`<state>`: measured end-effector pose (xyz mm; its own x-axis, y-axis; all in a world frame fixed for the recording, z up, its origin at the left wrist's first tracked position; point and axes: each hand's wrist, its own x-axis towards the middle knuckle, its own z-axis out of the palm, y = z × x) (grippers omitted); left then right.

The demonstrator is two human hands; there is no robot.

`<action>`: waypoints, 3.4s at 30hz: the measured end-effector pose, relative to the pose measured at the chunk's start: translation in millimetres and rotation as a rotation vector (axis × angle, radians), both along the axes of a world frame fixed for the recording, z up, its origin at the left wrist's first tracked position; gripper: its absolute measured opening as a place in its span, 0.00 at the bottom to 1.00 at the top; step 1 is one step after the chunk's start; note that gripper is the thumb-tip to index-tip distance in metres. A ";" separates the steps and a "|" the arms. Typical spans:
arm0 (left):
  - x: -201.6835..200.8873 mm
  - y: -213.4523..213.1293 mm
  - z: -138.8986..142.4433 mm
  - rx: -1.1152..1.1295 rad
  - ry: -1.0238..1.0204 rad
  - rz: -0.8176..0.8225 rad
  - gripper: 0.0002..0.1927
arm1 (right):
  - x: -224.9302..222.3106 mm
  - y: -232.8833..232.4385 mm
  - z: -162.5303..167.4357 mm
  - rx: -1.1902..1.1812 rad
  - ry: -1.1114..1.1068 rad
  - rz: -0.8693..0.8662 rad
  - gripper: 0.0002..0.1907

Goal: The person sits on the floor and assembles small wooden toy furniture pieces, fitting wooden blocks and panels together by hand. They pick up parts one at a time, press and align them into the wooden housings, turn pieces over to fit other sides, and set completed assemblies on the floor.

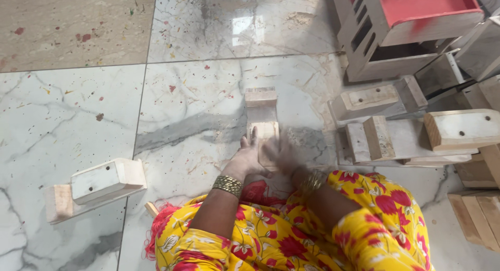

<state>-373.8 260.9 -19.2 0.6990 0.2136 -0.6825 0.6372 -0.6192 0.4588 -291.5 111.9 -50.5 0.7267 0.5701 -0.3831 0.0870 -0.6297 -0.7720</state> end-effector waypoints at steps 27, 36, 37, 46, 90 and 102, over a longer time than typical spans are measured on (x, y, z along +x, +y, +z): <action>2.0 13.0 -45.2 -0.080 -0.058 -0.027 0.87 | -22.2 -12.5 -26.7 0.306 0.415 -0.218 0.31; 6.1 6.0 -35.6 0.012 -0.062 -0.067 0.84 | 17.8 22.7 -32.1 0.572 0.154 -0.333 0.19; 6.1 6.2 -34.9 0.013 -0.060 -0.064 0.84 | 17.2 23.0 -32.3 0.568 0.210 -0.347 0.18; 4.1 5.6 -23.4 0.084 -0.013 -0.048 0.83 | -21.2 -7.7 -31.1 0.379 0.300 -0.314 0.22; -1.2 10.5 -17.3 0.052 -0.084 0.014 0.91 | -58.1 -19.3 -43.4 0.929 0.699 -0.295 0.31; -7.0 -18.5 33.5 0.094 0.106 -0.191 0.86 | -6.7 -2.4 -32.5 0.987 0.607 -0.225 0.32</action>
